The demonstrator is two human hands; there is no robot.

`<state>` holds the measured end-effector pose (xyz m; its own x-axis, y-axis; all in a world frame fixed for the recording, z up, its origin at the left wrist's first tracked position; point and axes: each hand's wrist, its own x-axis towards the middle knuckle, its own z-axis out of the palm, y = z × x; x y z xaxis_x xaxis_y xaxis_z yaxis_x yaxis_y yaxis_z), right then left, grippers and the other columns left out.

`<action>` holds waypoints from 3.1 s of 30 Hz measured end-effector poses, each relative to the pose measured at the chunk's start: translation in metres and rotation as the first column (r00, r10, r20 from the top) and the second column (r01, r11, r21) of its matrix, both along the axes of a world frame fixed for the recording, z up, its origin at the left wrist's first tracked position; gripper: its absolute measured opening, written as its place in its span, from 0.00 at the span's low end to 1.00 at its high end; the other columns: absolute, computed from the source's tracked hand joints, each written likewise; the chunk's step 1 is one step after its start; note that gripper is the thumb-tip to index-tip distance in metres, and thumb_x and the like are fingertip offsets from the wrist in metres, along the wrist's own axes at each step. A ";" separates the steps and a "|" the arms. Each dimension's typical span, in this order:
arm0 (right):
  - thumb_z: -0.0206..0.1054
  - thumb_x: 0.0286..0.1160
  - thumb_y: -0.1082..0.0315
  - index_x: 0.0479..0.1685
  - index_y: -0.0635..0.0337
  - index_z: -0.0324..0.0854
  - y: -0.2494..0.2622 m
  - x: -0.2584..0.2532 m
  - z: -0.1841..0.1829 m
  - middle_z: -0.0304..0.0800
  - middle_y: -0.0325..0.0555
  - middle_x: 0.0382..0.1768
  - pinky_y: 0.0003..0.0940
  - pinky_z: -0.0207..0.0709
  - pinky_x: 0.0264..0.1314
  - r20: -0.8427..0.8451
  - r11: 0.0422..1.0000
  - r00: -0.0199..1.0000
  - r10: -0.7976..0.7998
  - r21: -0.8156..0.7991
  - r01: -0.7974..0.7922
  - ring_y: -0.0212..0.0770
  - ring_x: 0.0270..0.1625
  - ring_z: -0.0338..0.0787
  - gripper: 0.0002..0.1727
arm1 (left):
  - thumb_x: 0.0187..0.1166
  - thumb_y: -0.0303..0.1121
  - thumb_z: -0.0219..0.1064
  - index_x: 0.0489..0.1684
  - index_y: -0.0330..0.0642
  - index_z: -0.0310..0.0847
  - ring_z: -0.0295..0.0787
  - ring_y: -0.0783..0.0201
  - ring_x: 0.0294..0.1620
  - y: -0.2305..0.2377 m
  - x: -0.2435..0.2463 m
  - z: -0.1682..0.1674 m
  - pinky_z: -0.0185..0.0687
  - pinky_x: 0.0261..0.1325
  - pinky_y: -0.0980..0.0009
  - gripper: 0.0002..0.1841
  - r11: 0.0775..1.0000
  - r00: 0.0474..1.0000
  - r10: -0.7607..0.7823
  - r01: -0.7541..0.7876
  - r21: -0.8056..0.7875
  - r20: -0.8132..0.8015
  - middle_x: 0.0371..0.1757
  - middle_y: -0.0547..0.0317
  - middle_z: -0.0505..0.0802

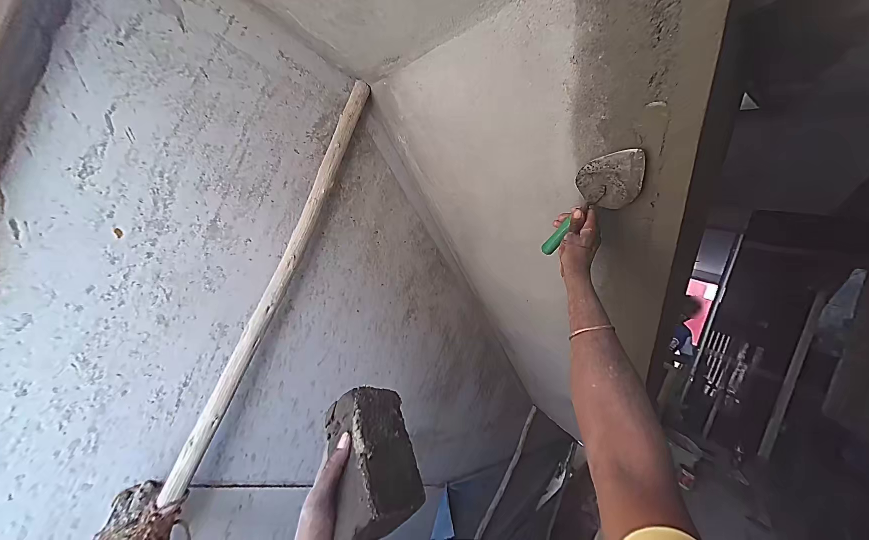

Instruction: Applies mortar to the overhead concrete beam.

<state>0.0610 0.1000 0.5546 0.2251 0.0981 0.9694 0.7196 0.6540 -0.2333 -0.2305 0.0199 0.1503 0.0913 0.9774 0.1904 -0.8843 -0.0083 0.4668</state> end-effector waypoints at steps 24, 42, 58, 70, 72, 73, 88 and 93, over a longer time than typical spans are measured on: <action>0.44 0.96 0.58 0.63 0.67 0.74 -0.006 -0.032 0.049 0.90 0.48 0.39 0.37 0.89 0.50 0.140 0.998 0.989 0.041 -0.057 -0.034 0.38 0.40 0.93 0.21 | 0.88 0.51 0.49 0.77 0.51 0.68 0.96 0.66 0.47 0.010 -0.002 -0.004 0.95 0.48 0.63 0.24 1.000 1.000 0.007 -0.007 -0.020 -0.002 0.49 0.60 0.96; 0.42 0.97 0.56 0.68 0.65 0.71 0.007 0.023 -0.004 0.86 0.48 0.40 0.37 0.89 0.47 -0.040 0.983 0.991 0.127 -0.127 -0.131 0.38 0.37 0.91 0.22 | 0.90 0.50 0.46 0.66 0.49 0.77 0.96 0.66 0.44 0.007 -0.001 0.000 0.95 0.44 0.64 0.22 0.999 1.000 0.006 -0.005 -0.052 0.009 0.44 0.59 0.96; 0.70 0.71 0.58 0.41 0.72 0.90 -0.092 -0.031 -0.399 0.91 0.60 0.44 0.34 0.84 0.57 0.392 0.923 0.911 -0.127 -0.291 0.254 0.45 0.50 0.91 0.20 | 0.91 0.55 0.38 0.62 0.44 0.82 0.95 0.55 0.52 0.019 -0.006 -0.017 0.92 0.55 0.54 0.30 0.952 0.944 -0.306 0.302 0.050 0.125 0.50 0.48 0.95; 0.68 0.75 0.59 0.44 0.61 0.94 -0.097 -0.008 -0.398 0.95 0.58 0.49 0.54 0.86 0.50 0.492 0.805 0.778 -0.391 -0.227 0.548 0.58 0.50 0.94 0.16 | 0.93 0.52 0.37 0.64 0.42 0.79 0.96 0.56 0.49 0.010 0.019 -0.023 0.93 0.51 0.56 0.28 0.953 0.951 -0.304 0.304 -0.009 -0.046 0.49 0.48 0.95; 0.68 0.76 0.59 0.46 0.59 0.95 -0.098 -0.007 -0.387 0.96 0.57 0.50 0.55 0.86 0.50 0.505 0.781 0.756 -0.417 -0.226 0.582 0.58 0.51 0.95 0.15 | 0.93 0.52 0.37 0.64 0.42 0.79 0.96 0.56 0.49 0.008 0.020 -0.024 0.94 0.51 0.57 0.28 0.954 0.951 -0.301 0.301 -0.016 -0.064 0.48 0.48 0.95; 0.68 0.76 0.59 0.47 0.59 0.95 -0.098 -0.007 -0.382 0.96 0.56 0.50 0.56 0.86 0.50 0.517 0.771 0.745 -0.422 -0.228 0.595 0.59 0.51 0.95 0.15 | 0.92 0.52 0.37 0.65 0.42 0.78 0.96 0.56 0.49 0.008 0.021 -0.024 0.94 0.51 0.57 0.28 0.953 0.950 -0.304 0.303 -0.020 -0.070 0.49 0.48 0.95; 0.65 0.75 0.65 0.45 0.50 0.94 -0.110 -0.025 -0.351 0.94 0.51 0.45 0.51 0.81 0.39 0.722 0.759 0.549 -0.420 -0.053 0.649 0.57 0.44 0.93 0.11 | 0.93 0.48 0.39 0.74 0.44 0.69 0.96 0.57 0.49 0.012 0.024 -0.030 0.94 0.50 0.58 0.24 0.965 0.957 -0.260 0.255 -0.057 -0.128 0.50 0.49 0.95; 0.66 0.74 0.67 0.46 0.49 0.94 -0.110 -0.022 -0.362 0.95 0.50 0.46 0.50 0.81 0.41 0.734 0.785 0.543 -0.408 -0.021 0.619 0.55 0.46 0.92 0.11 | 0.94 0.48 0.40 0.74 0.43 0.70 0.96 0.56 0.49 0.015 0.023 -0.031 0.94 0.51 0.57 0.24 0.963 0.952 -0.266 0.256 -0.083 -0.150 0.50 0.47 0.95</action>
